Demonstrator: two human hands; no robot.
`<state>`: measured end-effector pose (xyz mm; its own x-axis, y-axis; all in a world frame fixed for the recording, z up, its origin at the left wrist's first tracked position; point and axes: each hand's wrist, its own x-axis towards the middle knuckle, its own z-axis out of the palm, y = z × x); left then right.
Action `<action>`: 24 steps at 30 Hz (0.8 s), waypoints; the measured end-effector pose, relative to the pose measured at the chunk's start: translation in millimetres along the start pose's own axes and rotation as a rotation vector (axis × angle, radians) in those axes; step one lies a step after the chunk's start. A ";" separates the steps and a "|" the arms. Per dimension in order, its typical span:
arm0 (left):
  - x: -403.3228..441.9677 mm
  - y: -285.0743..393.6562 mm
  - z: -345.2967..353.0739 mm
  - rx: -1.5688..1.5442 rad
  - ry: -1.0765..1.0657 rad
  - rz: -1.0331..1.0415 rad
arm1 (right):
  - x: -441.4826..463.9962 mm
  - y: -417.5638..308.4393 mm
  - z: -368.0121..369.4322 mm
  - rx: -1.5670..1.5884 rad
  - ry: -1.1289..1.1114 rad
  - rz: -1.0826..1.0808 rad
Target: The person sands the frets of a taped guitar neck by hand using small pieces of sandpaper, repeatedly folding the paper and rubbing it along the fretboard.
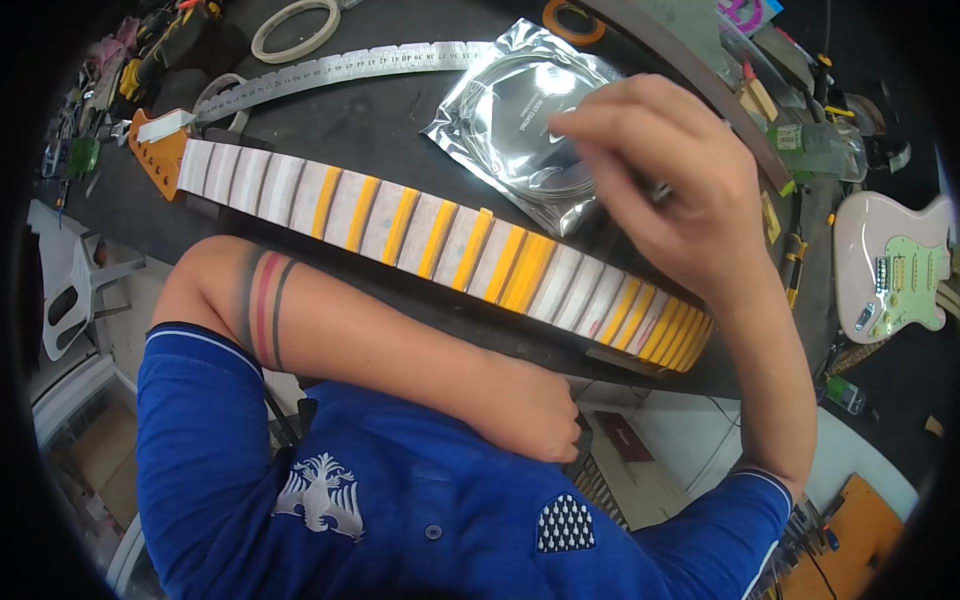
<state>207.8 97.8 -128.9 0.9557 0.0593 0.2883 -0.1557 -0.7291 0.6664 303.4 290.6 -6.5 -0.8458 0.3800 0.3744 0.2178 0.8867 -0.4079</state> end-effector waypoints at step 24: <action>-56.5 128.4 -79.4 0.519 1.033 -0.252 | -69.7 -117.1 15.3 1.041 0.393 0.811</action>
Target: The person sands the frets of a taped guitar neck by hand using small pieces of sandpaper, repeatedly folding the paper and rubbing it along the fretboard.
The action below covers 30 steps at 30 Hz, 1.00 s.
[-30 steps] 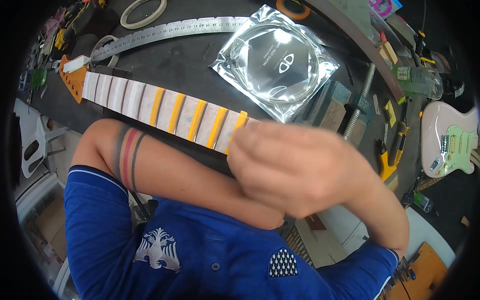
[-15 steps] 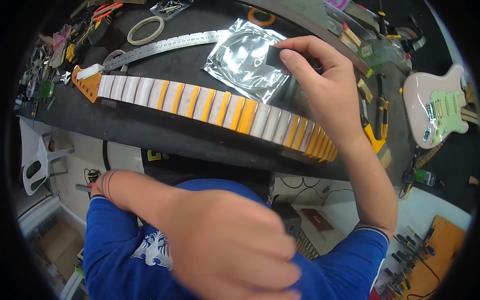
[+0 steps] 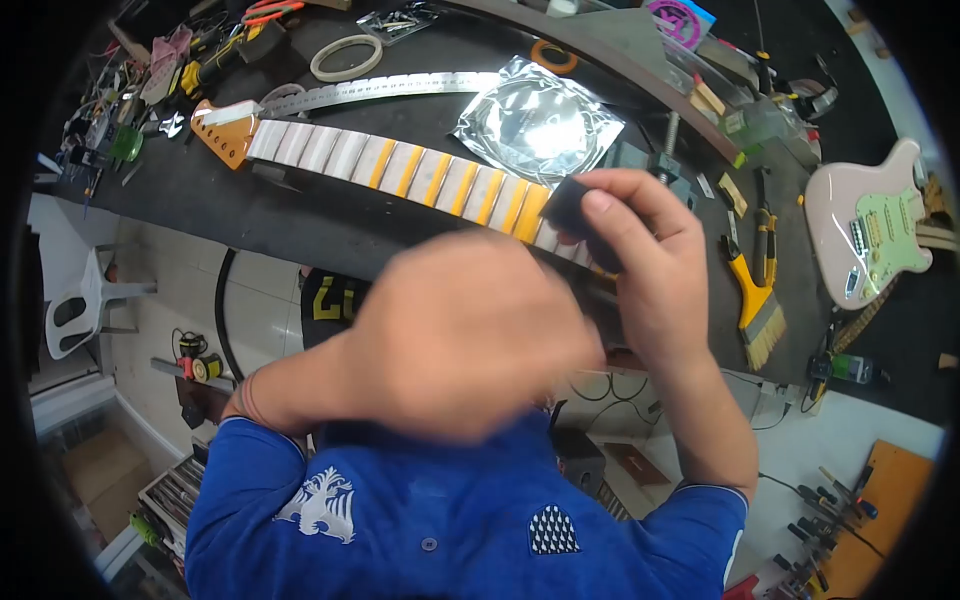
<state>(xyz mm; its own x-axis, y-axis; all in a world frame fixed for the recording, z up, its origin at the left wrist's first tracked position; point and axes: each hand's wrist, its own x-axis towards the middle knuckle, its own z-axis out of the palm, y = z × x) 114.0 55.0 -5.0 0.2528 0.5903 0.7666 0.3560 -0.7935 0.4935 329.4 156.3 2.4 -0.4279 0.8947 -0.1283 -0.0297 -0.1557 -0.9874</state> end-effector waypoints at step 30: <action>-30.8 -16.6 20.5 -0.148 0.195 -0.547 | -45.0 47.8 26.3 0.126 0.053 -0.130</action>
<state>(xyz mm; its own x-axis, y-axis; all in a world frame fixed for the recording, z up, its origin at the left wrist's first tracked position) 118.7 53.0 -45.2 -0.1066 0.8918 0.4396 0.2549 -0.4028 0.8791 323.5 97.5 -36.5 -0.3651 0.9309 -0.0084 -0.1960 -0.0857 -0.9768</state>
